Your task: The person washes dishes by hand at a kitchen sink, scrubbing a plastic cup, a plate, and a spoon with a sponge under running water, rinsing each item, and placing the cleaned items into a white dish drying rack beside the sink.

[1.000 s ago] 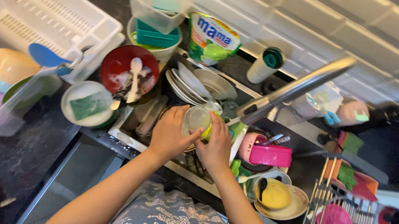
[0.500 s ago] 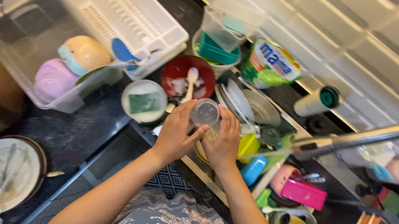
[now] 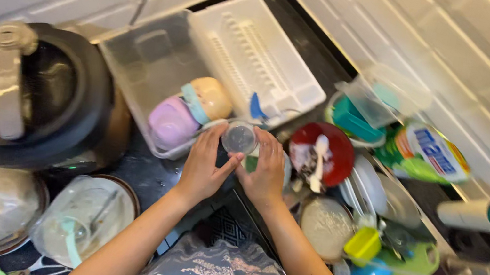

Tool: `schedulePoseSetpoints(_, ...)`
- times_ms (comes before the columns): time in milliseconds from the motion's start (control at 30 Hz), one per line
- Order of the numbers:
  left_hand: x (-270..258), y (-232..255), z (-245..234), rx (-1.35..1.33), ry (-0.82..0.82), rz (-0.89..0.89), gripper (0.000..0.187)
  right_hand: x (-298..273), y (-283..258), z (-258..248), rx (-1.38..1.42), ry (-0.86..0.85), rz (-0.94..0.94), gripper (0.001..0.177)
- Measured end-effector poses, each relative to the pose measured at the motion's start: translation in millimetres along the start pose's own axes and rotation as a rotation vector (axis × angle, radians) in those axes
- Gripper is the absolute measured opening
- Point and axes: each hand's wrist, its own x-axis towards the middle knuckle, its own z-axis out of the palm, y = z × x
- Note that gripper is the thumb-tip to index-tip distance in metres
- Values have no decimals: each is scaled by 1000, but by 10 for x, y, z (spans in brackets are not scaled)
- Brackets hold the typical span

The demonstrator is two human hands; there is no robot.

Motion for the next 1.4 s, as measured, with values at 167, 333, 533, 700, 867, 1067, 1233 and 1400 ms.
schedulePoseSetpoints(167, -87, -463, -327, -31, 56, -143, 55, 220, -185, 485, 59, -95, -30, 74)
schedulePoseSetpoints(333, -126, -819, -425, 194, 134, -238, 50, 388, -167, 815, 79, -153, -56, 72)
schedulePoseSetpoints(533, -74, -1038, -356, 415, 84, -434, 71, 515, -105, 1083, 90, -209, -65, 76)
schedulePoseSetpoints(700, -50, -1166, -329, 538, -44, -549, 78, 596, -40, 1219, 121, -268, -28, 76)
schedulePoseSetpoints(867, -60, -1174, -372, 477, 49, -484, 72, 688, 40, 1299, 119, -236, -78, 75)
schedulePoseSetpoints(1067, -48, -1064, -515, 237, 354, -344, 69, 771, 139, 1355, 105, -154, 7, 72)
schedulePoseSetpoints(1233, -18, -947, -641, 161, 422, -262, 68, 734, 142, 1396, 96, -268, -50, 73)
schedulePoseSetpoints(1400, 81, -929, -658, 198, 373, -219, 71, 589, 72, 1531, 93, -422, -106, 76)
